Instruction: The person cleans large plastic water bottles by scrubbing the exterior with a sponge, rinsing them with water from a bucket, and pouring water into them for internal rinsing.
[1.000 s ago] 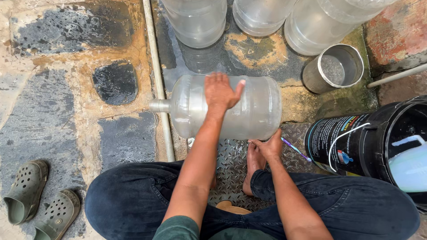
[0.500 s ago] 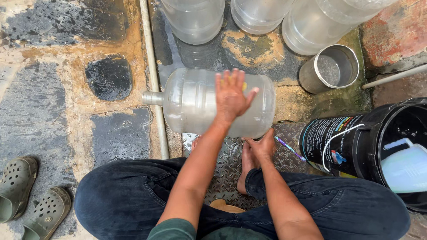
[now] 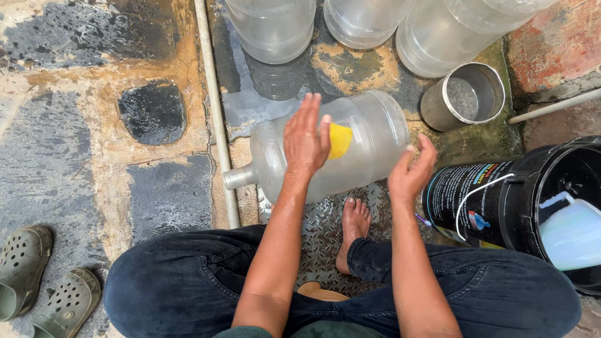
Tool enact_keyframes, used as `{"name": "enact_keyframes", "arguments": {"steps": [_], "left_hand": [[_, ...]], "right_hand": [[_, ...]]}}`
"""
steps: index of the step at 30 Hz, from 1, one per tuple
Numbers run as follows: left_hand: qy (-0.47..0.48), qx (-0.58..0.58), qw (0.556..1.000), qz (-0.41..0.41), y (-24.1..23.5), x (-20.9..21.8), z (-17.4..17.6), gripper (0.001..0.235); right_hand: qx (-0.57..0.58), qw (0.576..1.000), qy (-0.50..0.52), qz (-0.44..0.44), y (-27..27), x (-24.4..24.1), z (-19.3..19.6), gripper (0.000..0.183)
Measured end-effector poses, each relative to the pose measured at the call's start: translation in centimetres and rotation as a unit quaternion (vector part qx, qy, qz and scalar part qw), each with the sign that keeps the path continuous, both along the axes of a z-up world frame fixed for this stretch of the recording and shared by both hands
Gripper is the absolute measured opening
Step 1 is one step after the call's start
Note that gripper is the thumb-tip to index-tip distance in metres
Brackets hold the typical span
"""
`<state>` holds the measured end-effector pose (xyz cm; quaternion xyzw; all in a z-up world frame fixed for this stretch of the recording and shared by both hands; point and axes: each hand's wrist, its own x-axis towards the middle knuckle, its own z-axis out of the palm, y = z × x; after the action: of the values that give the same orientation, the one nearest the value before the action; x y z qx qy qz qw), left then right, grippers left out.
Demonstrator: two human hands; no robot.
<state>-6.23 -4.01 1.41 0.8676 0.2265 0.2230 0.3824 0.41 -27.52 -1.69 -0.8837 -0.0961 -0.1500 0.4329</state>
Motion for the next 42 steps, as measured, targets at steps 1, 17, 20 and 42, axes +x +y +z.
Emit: {"name": "enact_keyframes", "arguments": {"steps": [1, 17, 20, 42], "left_hand": [[0.055, 0.039, 0.996, 0.055, 0.3, -0.9, -0.4, 0.053], [0.027, -0.061, 0.947, 0.313, 1.7, -5.7, -2.5, 0.046], [-0.070, -0.287, 0.886, 0.358, 3.0, -6.2, -3.9, 0.050], [0.020, -0.321, 0.856, 0.406, 3.4, -6.8, -6.8, 0.057]], "right_hand": [[0.002, 0.994, -0.051, 0.101, 1.9, -0.2, 1.6, 0.035], [-0.367, 0.881, 0.054, 0.293, 12.1, 2.7, 2.1, 0.073], [-0.274, 0.834, 0.025, 0.479, 16.5, -4.9, 2.2, 0.071], [-0.390, 0.848, -0.016, 0.358, 12.1, 0.1, 2.7, 0.066]]}}
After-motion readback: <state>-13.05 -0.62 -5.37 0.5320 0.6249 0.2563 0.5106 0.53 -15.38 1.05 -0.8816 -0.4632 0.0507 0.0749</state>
